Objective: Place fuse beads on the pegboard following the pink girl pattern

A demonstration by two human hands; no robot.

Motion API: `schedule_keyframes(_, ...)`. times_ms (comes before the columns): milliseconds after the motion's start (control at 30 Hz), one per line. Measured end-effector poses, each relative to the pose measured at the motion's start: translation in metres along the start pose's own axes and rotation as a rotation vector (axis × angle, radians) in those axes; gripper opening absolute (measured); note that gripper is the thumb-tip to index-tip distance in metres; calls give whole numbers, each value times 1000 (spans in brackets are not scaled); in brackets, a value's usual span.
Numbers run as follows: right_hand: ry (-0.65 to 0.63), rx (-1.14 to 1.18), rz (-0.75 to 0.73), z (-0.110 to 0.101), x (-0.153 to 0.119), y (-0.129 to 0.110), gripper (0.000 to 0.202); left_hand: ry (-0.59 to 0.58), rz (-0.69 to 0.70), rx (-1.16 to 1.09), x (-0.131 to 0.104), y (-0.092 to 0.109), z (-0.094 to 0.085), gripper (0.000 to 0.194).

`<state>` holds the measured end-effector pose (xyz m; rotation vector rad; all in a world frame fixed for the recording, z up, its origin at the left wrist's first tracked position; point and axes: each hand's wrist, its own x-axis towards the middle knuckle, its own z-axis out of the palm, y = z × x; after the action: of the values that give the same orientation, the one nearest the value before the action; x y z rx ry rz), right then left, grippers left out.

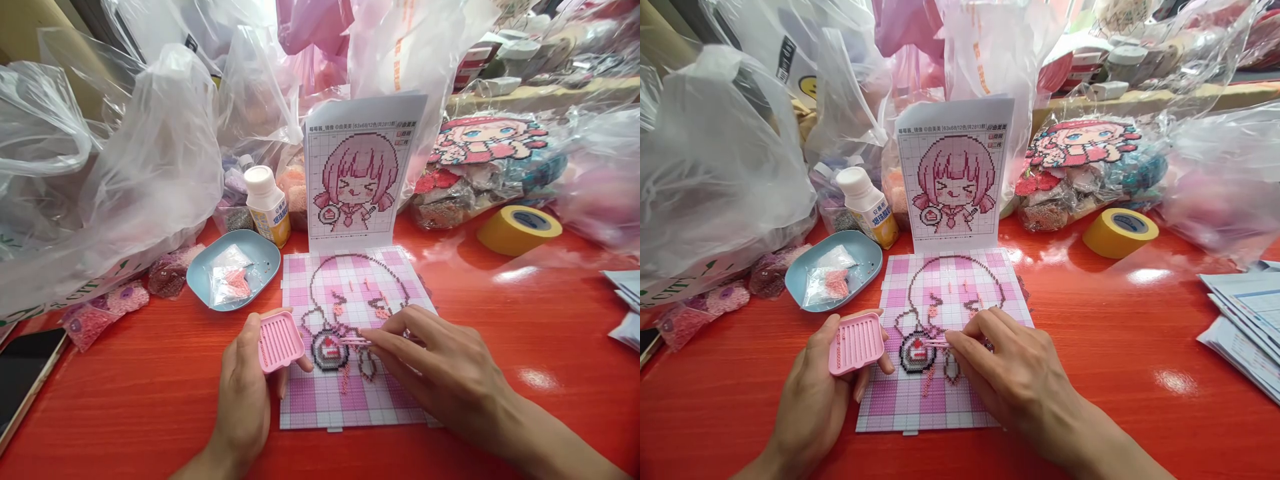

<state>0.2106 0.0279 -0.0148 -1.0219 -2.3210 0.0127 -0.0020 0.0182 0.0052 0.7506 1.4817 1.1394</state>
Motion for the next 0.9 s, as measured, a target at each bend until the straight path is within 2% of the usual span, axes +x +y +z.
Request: schedule_keyframes(900,4,34,0,3,-1,-1,15,-2,7,-2,0,-1,0,45)
